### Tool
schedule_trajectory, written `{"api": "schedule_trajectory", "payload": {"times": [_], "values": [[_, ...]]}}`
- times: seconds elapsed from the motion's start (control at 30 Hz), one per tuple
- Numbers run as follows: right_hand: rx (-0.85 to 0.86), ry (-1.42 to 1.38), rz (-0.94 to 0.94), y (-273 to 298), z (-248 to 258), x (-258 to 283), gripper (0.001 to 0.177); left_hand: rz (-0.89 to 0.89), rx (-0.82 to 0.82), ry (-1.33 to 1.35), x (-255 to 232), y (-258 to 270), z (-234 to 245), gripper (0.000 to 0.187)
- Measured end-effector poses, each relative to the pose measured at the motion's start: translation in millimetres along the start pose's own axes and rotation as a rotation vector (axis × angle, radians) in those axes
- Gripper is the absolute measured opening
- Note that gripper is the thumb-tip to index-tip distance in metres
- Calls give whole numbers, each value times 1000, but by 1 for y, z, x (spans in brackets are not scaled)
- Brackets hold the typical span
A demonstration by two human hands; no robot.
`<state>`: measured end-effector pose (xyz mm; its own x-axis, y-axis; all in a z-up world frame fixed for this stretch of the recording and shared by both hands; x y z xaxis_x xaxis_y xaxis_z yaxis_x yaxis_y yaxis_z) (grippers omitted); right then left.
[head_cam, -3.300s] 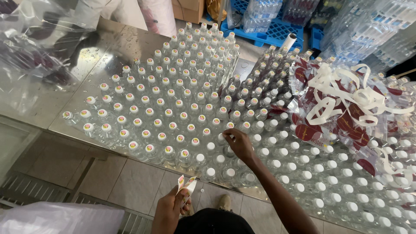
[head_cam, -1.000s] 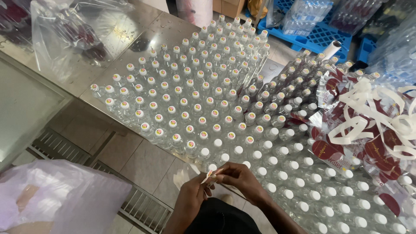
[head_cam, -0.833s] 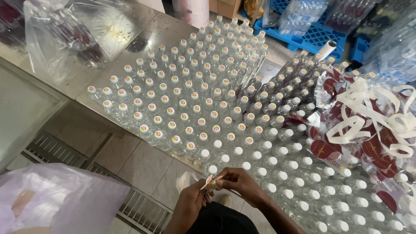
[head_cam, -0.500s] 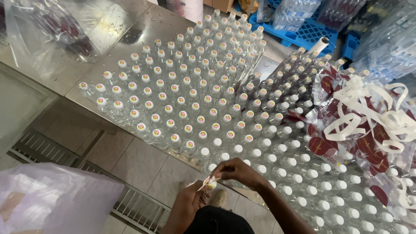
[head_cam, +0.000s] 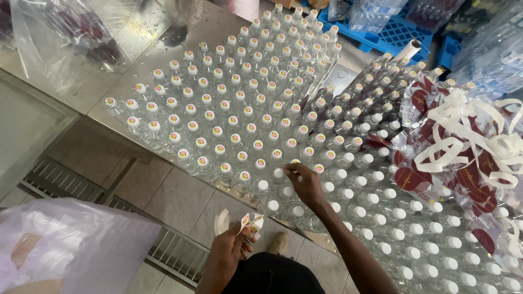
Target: The person applies small round stickers to the white caps of numerous clear plastic bottles arranged on a metal table. The person picks up stickers from a sheet in their left hand and places them onto the bottle caps with their right hand.
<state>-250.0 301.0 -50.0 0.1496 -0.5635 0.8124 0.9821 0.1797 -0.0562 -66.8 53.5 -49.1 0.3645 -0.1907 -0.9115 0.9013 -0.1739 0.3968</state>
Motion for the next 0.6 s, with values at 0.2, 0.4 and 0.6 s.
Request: {"api": "schedule_trajectory", "payload": {"times": [0.2,0.4,0.6], "values": [[4,20,21,1,0,8,15,88,9,41,-5,-1,-1,27],[-38,44,106,2,0,11,12,81,1,91,-10,-4,-7,30],[-15,64,169,1,-3,18,12,74,1,128,-13,-8,-7,34]]}}
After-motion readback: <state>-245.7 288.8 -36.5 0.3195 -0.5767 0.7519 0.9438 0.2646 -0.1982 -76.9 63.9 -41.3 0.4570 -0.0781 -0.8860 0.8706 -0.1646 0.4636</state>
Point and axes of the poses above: each hand's wrist, its own y-axis away from the middle knuckle, its own z-axis out of the back of the hand, x = y × z, the point moved 10 cm from there along -y, towards the middle knuckle, and after that the axes turned 4 degrees about x, right-handed, at the moved point
